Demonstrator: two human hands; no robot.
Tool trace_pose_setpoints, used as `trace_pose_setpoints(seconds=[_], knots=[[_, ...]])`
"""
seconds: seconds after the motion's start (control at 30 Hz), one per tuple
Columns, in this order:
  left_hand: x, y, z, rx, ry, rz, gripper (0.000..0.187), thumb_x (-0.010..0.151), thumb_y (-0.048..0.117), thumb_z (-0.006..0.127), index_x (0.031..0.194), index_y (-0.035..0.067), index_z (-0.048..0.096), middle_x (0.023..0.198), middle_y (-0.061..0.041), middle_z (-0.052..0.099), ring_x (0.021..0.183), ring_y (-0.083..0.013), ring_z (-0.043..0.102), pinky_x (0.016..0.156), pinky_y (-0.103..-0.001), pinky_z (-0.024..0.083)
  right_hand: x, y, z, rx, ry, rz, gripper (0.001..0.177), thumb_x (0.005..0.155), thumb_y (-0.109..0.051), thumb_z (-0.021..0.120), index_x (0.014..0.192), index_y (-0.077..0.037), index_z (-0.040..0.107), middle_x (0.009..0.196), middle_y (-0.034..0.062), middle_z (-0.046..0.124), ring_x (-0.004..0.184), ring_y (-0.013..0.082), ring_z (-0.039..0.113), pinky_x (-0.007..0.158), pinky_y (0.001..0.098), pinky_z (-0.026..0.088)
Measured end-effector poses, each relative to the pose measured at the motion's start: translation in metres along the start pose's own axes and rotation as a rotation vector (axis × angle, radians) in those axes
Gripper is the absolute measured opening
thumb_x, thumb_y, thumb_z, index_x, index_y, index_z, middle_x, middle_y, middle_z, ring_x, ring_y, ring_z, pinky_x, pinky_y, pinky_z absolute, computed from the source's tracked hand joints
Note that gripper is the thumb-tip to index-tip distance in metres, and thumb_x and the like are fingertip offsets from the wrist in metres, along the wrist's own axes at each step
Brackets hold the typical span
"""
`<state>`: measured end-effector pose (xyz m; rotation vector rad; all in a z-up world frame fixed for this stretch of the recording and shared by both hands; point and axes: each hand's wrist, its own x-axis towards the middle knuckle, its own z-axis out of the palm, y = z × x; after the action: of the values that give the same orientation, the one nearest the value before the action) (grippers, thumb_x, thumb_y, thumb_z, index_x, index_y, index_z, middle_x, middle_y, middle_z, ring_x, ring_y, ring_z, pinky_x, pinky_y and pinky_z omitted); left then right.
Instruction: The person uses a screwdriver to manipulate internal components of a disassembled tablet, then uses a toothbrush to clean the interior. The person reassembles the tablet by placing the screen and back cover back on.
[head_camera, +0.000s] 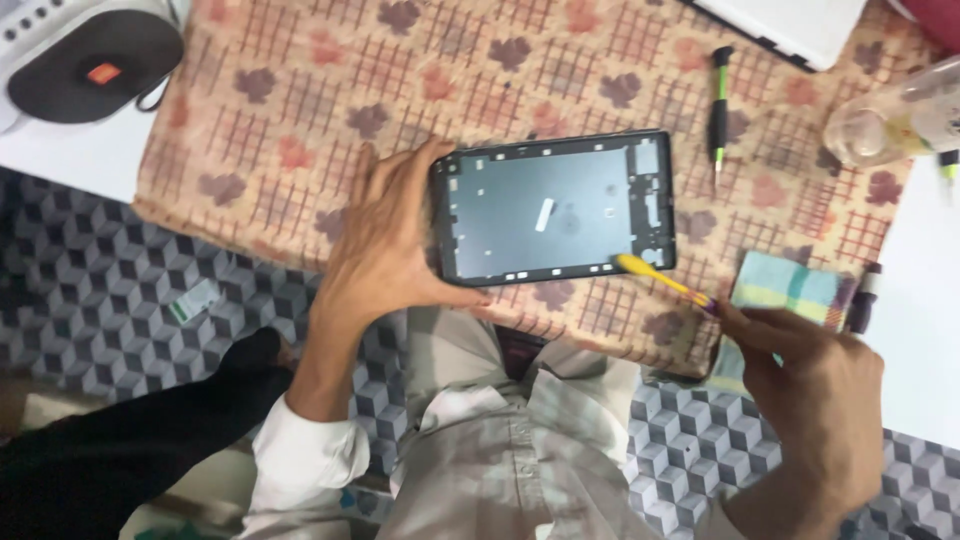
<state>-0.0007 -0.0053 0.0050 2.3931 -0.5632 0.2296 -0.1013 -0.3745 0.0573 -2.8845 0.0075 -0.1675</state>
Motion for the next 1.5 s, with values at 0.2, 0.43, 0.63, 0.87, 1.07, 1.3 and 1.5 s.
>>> trace_pose_setpoints(seconds=[0.2,0.43,0.63,0.87,1.07,1.3,1.5], knots=[[0.003,0.003,-0.001,-0.011,-0.035,-0.031,0.146,0.036,0.056,0.1,0.153,0.003,0.032,0.142,-0.026,0.052,0.138,-0.0432,0.044,0.124,-0.067,0.013,-0.017,-0.016,0.017,0.057,0.155,0.031,0.019,0.095,-0.014,0.077,0.114,-0.014,0.08,0.095,0.0054,0.076,0.065,0.0189,0.069,0.06,0.0351,0.054],[0.004,0.003,0.001,0.007,-0.017,-0.015,0.147,0.033,0.056,0.099,0.151,0.001,0.032,0.142,-0.026,0.053,0.136,-0.0424,0.045,0.121,-0.069,0.011,0.029,-0.061,0.015,-0.157,0.245,-0.127,0.013,0.102,-0.005,0.069,0.11,-0.005,0.079,0.092,0.0119,0.075,0.054,0.0241,0.065,0.049,0.0381,0.049],[0.001,0.001,-0.001,-0.01,-0.064,-0.057,0.146,0.035,0.055,0.098,0.152,-0.001,0.031,0.141,-0.024,0.055,0.136,-0.0415,0.045,0.124,-0.066,0.008,0.019,-0.069,0.01,-0.089,0.202,-0.121,0.025,0.091,0.002,0.064,0.111,-0.001,0.079,0.08,0.0138,0.071,0.054,0.027,0.064,0.049,0.0391,0.05],[0.005,0.005,-0.005,0.015,-0.06,-0.028,0.146,0.034,0.057,0.098,0.15,-0.002,0.031,0.144,-0.022,0.053,0.135,-0.041,0.044,0.122,-0.067,0.008,0.041,-0.11,0.049,0.107,0.126,-0.067,0.022,0.102,-0.002,0.065,0.082,0.002,0.072,0.069,0.0157,0.066,0.05,0.0275,0.062,0.047,0.0416,0.047],[0.006,0.005,-0.006,0.005,-0.065,-0.04,0.145,0.033,0.055,0.099,0.148,-0.002,0.031,0.143,-0.02,0.053,0.134,-0.0398,0.045,0.121,-0.068,0.011,0.034,-0.159,0.053,0.233,0.103,-0.249,0.032,0.083,0.003,0.065,0.114,0.01,0.073,0.064,0.0193,0.064,0.045,0.0308,0.062,0.043,0.0434,0.049],[0.001,0.001,-0.004,-0.036,-0.028,-0.023,0.147,0.033,0.051,0.099,0.151,-0.004,0.03,0.145,-0.021,0.052,0.14,-0.0391,0.043,0.122,-0.068,0.011,0.031,-0.17,0.086,0.248,0.114,-0.346,0.039,0.084,0.002,0.066,0.12,0.016,0.066,0.069,0.0203,0.064,0.051,0.031,0.064,0.047,0.0418,0.054],[0.0,-0.002,-0.001,-0.037,-0.032,-0.02,0.153,0.03,0.055,0.099,0.15,-0.005,0.026,0.147,-0.023,0.048,0.142,-0.04,0.039,0.122,-0.068,0.01,0.027,-0.171,0.09,0.292,0.089,-0.392,0.038,0.084,0.0,0.066,0.12,0.013,0.068,0.068,0.0195,0.064,0.049,0.0315,0.064,0.046,0.0432,0.053]])
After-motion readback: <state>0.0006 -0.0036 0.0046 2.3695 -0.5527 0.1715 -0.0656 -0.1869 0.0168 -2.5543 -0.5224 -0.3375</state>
